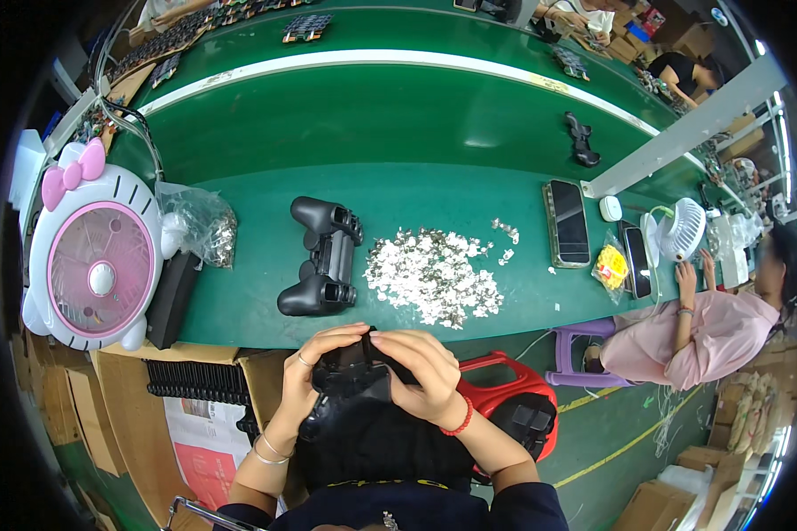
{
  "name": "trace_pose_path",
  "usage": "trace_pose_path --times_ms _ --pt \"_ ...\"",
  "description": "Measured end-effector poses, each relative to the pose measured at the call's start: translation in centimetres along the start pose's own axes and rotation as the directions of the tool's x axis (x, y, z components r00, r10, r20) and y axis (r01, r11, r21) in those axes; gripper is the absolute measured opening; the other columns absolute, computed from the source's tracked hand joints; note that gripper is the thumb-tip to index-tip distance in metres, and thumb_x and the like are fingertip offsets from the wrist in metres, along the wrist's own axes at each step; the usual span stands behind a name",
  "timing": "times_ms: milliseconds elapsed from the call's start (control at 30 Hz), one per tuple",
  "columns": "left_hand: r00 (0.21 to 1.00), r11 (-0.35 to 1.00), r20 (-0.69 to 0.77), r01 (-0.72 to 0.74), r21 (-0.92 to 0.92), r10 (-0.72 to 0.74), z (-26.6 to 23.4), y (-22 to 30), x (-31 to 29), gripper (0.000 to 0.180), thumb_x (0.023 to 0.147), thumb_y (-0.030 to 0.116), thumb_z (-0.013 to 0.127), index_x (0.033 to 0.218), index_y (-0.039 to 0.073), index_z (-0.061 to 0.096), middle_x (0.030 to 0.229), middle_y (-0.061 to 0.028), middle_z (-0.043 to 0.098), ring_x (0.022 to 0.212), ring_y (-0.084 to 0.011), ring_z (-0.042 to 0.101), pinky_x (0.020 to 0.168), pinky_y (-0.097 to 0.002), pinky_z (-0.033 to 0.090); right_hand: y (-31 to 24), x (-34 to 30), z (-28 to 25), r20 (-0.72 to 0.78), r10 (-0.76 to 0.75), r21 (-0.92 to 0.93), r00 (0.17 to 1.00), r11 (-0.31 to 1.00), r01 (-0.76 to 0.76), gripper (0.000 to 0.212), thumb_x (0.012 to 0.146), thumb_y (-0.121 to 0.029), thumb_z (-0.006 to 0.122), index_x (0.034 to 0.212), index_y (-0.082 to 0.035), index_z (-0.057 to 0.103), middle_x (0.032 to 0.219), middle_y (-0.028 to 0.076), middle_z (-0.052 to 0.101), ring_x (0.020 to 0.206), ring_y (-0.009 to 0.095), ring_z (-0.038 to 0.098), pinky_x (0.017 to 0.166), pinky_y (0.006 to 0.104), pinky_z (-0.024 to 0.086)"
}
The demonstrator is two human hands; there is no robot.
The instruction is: Assembling game controller components on a production line.
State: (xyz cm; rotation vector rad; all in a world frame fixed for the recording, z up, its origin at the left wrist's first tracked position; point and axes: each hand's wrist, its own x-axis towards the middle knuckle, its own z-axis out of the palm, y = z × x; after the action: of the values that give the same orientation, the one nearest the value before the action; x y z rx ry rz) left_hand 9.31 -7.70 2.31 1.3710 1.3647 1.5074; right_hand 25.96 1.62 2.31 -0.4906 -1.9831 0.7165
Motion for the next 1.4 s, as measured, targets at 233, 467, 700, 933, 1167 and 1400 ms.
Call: trace_pose_path --times_ms 233,467,700,933,1167,1400 --pt "0.965 0.982 -0.223 -0.16 -0.098 0.135 -0.1 -1.1 -1.2 0.073 0.089 0.001 0.066 0.148 0.007 0.022 0.144 -0.0304 0.046 0.121 -0.0377 0.061 0.096 -0.0439 0.053 -0.1 2.0 0.0 0.003 0.077 0.014 0.997 0.997 -0.077 0.029 0.073 -0.004 0.083 0.098 0.004 0.071 0.087 0.011 0.068 0.071 0.024 0.062 0.067 0.032 0.049" --pt "0.753 0.991 -0.648 -0.041 0.127 0.114 -2.8 -0.8 -0.2 0.041 0.1 0.004 0.047 0.139 -0.001 0.038 0.138 -0.0196 0.049 0.128 -0.0292 0.051 0.106 -0.0429 0.044 1.7 8.2 5.3 0.219 0.61 0.394 0.761 0.658 -0.641 0.012 0.09 -0.007 0.076 0.086 0.001 0.067 0.073 -0.002 0.061 0.067 0.003 0.054 0.06 0.0194 0.042" --pt "0.917 0.962 -0.338 0.255 0.096 -0.21 -7.1 -2.3 3.5 0.041 0.101 0.02 0.06 0.134 -0.003 0.053 0.135 -0.016 0.055 0.127 -0.0257 0.055 0.103 -0.0369 0.047 4.2 8.2 6.9 0.226 0.646 0.205 0.729 0.7 -0.684 0.032 0.088 -0.02 0.081 0.075 -0.003 0.058 0.065 -0.002 0.057 0.059 0.003 0.048 0.055 0.0218 0.039" --pt "0.851 0.838 -0.049 0.523 0.157 -0.522 -8.2 -4.7 9.9 0.068 0.096 0.042 0.067 0.137 -0.009 0.052 0.121 -0.0164 0.063 0.112 -0.0191 0.06 0.096 -0.029 0.047 5.6 7.4 5.8 0.225 0.678 0.166 0.699 0.681 -0.714 0.062 0.088 -0.033 0.08 0.126 0.007 0.051 0.116 0.02 0.064 0.096 0.019 0.066 0.08 0.0298 0.053" --pt "0.835 0.835 0.036 0.55 -0.017 -0.549 -6.4 -4.1 10.9 0.075 0.087 0.036 0.078 0.136 -0.011 0.045 0.115 -0.0152 0.063 0.106 -0.0214 0.064 0.091 -0.0314 0.053 5.9 6.8 5.0 0.335 0.687 0.356 0.645 0.541 -0.762 0.072 0.092 -0.03 0.077 0.137 0.013 0.04 0.123 0.028 0.061 0.111 0.029 0.066 0.088 0.0354 0.057" --pt "0.879 0.876 -0.023 0.471 -0.103 -0.476 -5.7 -4.3 9.3 0.085 0.08 0.024 0.086 0.139 -0.008 0.035 0.121 -0.0198 0.056 0.109 -0.0261 0.064 0.092 -0.0354 0.055 5.3 4.9 5.1 0.364 0.631 0.546 0.685 0.452 -0.705 0.083 0.088 -0.018 0.081 0.147 0.004 0.026 0.147 0.028 0.038 0.126 0.034 0.058 0.101 0.0398 0.053"
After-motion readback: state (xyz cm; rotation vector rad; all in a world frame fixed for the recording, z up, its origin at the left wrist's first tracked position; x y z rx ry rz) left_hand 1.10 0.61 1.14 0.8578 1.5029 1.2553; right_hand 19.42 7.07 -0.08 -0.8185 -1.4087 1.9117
